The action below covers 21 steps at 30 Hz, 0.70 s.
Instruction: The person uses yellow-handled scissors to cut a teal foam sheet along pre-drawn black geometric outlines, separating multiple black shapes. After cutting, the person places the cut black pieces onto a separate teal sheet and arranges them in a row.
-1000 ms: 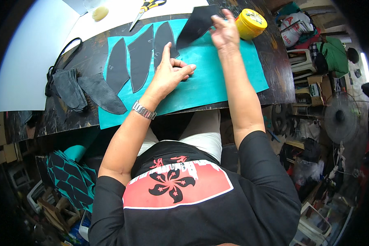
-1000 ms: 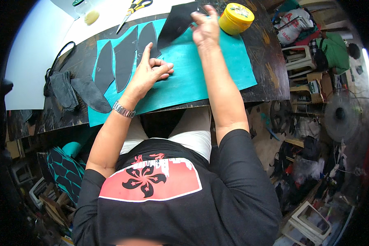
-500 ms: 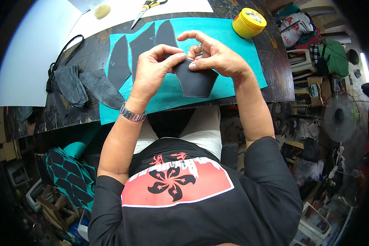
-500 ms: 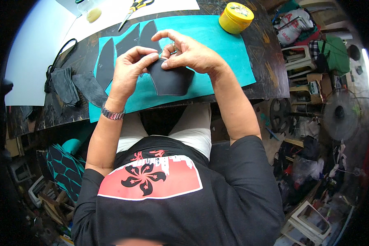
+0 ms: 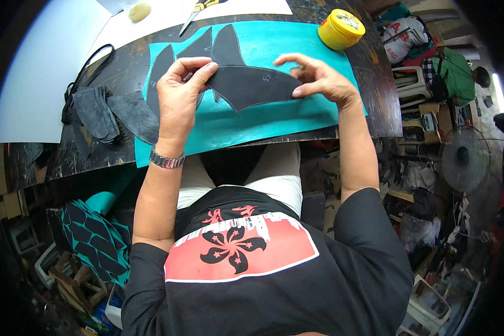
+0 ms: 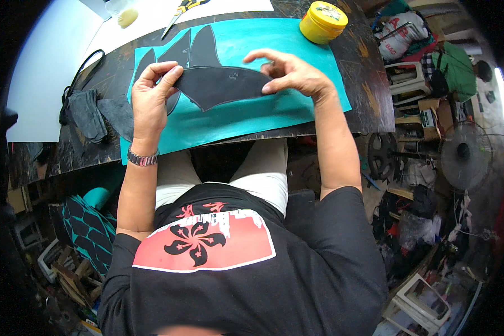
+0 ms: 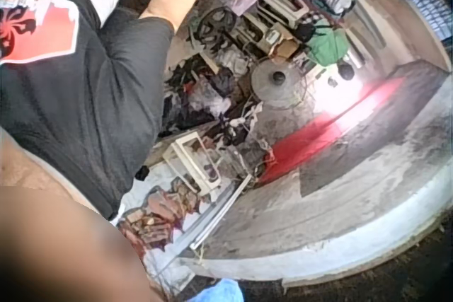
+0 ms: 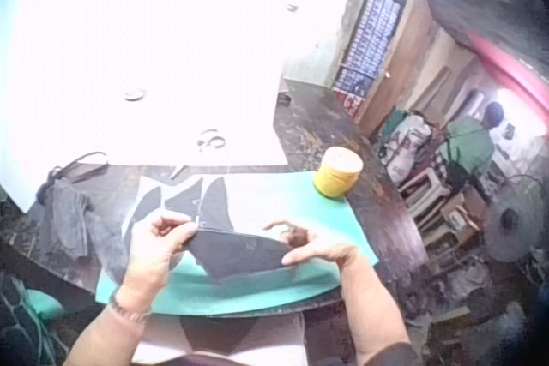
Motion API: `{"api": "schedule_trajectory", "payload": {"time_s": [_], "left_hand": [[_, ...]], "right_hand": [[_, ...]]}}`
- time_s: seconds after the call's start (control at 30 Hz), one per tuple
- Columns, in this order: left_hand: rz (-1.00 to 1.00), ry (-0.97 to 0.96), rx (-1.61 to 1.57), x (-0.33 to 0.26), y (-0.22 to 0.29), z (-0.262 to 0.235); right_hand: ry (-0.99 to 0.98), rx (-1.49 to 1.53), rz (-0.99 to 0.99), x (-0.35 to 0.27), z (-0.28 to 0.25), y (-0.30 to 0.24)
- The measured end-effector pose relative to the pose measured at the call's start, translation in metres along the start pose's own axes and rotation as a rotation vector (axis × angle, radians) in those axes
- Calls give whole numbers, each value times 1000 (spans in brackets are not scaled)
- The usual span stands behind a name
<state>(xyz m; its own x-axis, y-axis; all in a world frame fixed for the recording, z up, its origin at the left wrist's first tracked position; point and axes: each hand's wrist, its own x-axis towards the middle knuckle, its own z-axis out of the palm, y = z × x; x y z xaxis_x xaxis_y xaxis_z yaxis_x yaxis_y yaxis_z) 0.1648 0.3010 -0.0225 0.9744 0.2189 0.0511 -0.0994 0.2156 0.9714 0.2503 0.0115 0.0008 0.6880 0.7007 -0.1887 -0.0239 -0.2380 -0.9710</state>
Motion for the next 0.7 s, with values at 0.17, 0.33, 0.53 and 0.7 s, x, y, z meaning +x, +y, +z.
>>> {"api": "schedule_trajectory", "payload": {"time_s": [0.17, 0.33, 0.53, 0.7], "left_hand": [[-120, -184, 221, -12, -7, 9], [-104, -347, 271, -19, -25, 57], [-147, -257, 365, 2, -40, 71], [-144, -200, 321, 4, -56, 64]], "right_hand": [[326, 338, -274, 24, -33, 14], [646, 194, -235, 94, -42, 47], [847, -248, -303, 178, -56, 97], [780, -320, -285, 201, -53, 105]]}}
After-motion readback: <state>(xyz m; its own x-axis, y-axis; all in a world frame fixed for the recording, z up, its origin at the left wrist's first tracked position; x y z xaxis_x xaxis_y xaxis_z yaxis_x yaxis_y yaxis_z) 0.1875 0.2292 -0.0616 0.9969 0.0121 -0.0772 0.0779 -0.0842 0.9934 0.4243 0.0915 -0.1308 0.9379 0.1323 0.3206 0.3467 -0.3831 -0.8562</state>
